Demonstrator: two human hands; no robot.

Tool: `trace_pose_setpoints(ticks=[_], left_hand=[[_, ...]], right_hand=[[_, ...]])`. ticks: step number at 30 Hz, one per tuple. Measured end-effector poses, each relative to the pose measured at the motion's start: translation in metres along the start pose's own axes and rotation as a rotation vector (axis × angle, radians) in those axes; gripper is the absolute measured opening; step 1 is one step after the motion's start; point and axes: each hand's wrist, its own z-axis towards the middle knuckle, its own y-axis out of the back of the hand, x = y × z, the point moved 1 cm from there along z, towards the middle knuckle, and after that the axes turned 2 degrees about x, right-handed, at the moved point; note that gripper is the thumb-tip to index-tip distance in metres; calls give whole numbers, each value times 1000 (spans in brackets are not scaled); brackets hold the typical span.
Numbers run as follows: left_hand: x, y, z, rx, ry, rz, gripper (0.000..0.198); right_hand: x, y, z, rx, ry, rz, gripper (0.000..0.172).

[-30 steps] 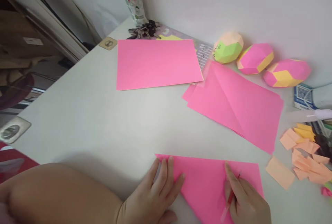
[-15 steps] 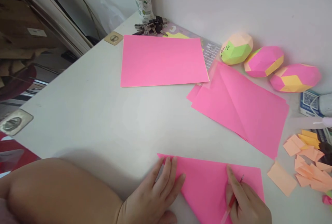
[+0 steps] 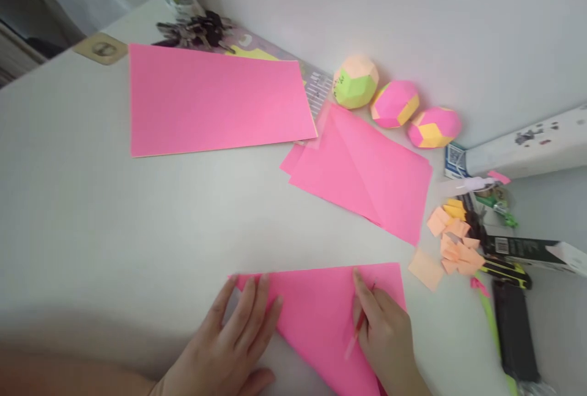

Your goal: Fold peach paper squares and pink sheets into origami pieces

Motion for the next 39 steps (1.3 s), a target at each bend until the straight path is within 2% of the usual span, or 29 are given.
trace_pose_setpoints(ticks=[11,19,32,39], left_hand=[[-4,-9,-4,-22,-15,-28,79],[-4,-5,-1,-3,-28,24,80],[-6,4,-4,52,95,169,95],[-7,4,-2,72,164,171,108]], right_hand=[[5,0,1,-20,-28,29,71],[0,0,1,-30,0,26,64],[-7,-3,-2,-27,35,-36,60],[-9,-5,-4,-26,36,-56,57]])
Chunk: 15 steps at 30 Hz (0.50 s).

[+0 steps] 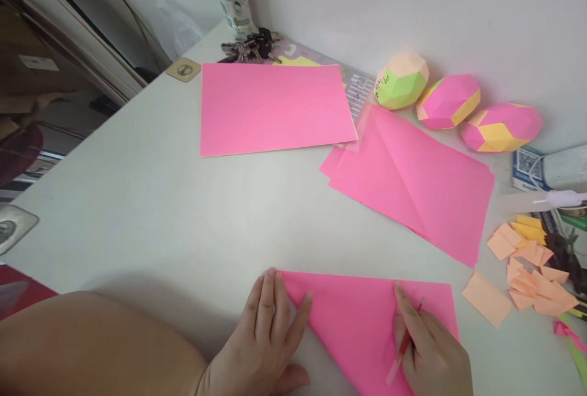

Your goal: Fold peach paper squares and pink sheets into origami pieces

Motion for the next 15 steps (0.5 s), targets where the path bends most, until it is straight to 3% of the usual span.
trace_pose_setpoints(ticks=[8,15], left_hand=[[3,1,0,13,14,35,106],[3,-1,6,-102,-46,36,100]], right_hand=[[2,3,4,17,3,30,58],[1,3,2,27,-19,32,57]])
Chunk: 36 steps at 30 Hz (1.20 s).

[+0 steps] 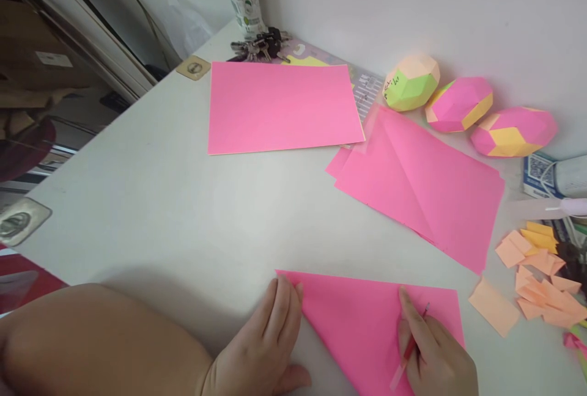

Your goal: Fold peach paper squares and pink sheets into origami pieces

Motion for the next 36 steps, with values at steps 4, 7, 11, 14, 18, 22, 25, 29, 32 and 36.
trace_pose_setpoints(ticks=[4,7,11,14,18,22,25,29,32,36], left_hand=[[-1,0,-2,39,31,1,103],[-1,1,-4,84,24,26,103],[-1,3,-5,102,23,38,104],[-1,3,-5,88,28,25,102],[-2,1,-6,78,41,-1,102],[-1,0,-4,61,31,-12,103],[0,2,-1,38,-4,-13,101],[0,3,-1,39,-8,-19,102],[-1,2,-4,64,13,-13,102],[-1,3,-7,95,31,-6,100]], right_hand=[[-1,0,-2,-2,-9,-8,55],[-1,0,-2,-8,-7,0,53],[0,0,0,2,5,6,54],[0,-1,-1,-4,11,3,55],[-1,-2,-2,-27,13,-12,57],[1,-1,-2,-21,16,-7,58],[1,-1,-1,-22,29,-16,58],[0,-2,-1,-46,29,-46,58],[1,-1,0,-35,41,-44,58],[2,1,1,-40,45,-49,58]])
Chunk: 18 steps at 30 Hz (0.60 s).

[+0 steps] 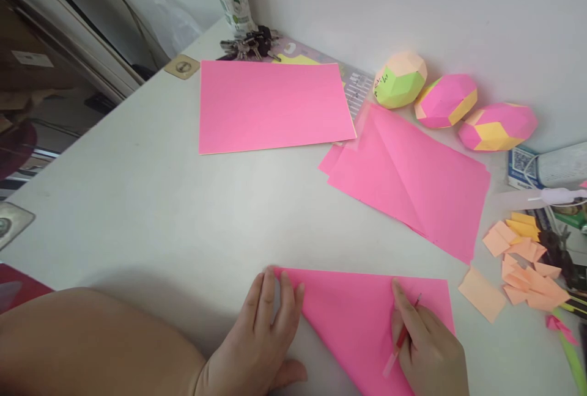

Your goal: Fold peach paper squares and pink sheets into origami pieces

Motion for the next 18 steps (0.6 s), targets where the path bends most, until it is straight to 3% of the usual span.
trace_pose_setpoints(ticks=[5,12,18], left_hand=[[0,-1,0,4,16,-18,99],[0,-1,3,-81,-81,-31,96],[-1,-3,1,-53,-95,-49,96]], right_hand=[[1,0,1,15,-13,32,59],[4,2,4,25,-11,70,59],[10,4,6,-86,-131,32,36]])
